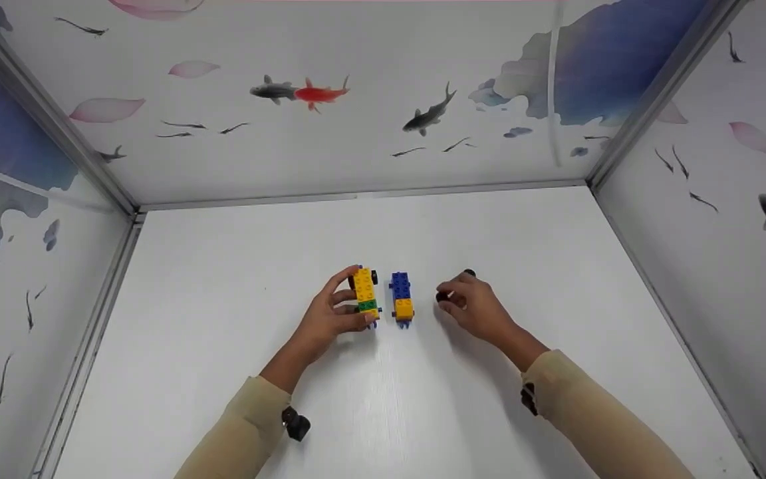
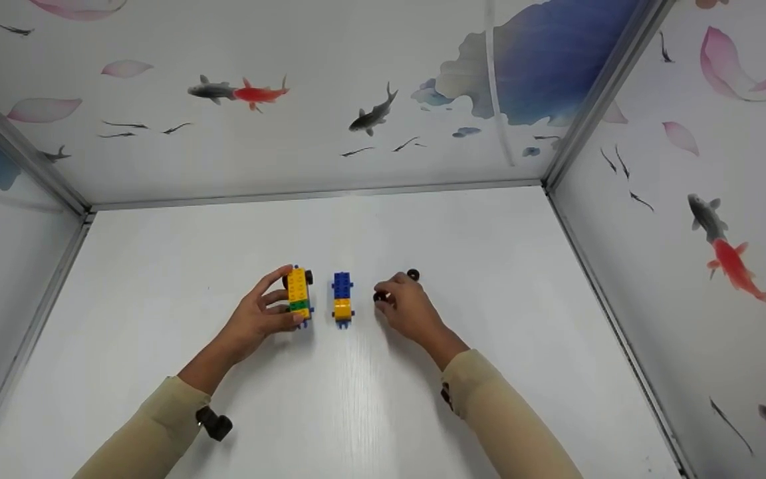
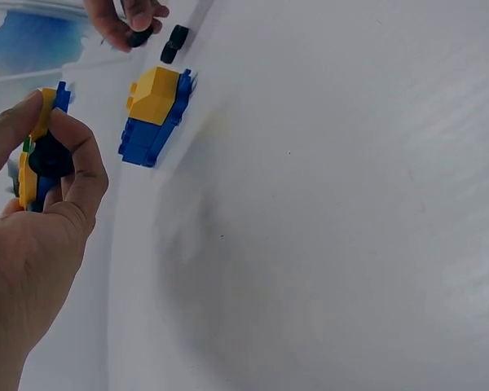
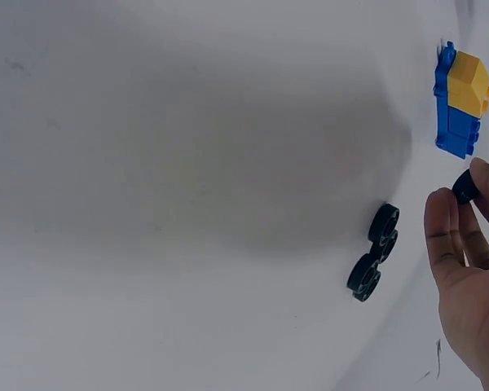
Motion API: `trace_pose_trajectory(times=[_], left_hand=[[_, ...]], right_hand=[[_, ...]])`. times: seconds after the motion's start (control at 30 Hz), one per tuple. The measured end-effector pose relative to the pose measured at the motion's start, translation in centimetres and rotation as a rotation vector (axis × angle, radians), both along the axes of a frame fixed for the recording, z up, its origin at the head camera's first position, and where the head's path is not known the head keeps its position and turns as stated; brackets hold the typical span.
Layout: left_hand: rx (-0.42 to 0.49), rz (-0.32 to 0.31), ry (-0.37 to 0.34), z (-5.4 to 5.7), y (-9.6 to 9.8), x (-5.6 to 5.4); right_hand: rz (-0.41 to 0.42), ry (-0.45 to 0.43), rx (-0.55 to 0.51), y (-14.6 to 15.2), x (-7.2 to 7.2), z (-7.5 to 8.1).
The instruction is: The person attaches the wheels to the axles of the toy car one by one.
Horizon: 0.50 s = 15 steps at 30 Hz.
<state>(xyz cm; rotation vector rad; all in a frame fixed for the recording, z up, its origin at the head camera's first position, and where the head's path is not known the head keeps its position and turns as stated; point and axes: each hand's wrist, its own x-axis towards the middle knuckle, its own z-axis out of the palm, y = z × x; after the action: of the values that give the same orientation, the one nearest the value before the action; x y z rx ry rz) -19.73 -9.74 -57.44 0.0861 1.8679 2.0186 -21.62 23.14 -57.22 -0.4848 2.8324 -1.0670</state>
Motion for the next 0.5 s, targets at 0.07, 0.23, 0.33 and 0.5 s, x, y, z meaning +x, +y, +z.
trace_pose_trajectory(times=[0.07, 0.23, 0.33, 0.5], left_hand=[[0.003, 0.0, -0.002, 0.0, 0.0, 0.0], [0.002, -0.006, 0.004, 0.1, 0.3, -0.1], [-0.012, -0.005, 0.006, 0.3, 0.4, -0.1], [-0.023, -0.007, 0.005, 0.4, 0.6, 0.0]], right_hand=[[0.006, -0.012, -0.002, -0.4, 0.1, 0.2], [0.021, -0.036, -0.057, -1.3, 0.1, 0.4], [0.032, -0.035, -0.087, -1.8, 0.1, 0.5], [0.036, -0.047, -0.102, -2.9, 0.3, 0.9]])
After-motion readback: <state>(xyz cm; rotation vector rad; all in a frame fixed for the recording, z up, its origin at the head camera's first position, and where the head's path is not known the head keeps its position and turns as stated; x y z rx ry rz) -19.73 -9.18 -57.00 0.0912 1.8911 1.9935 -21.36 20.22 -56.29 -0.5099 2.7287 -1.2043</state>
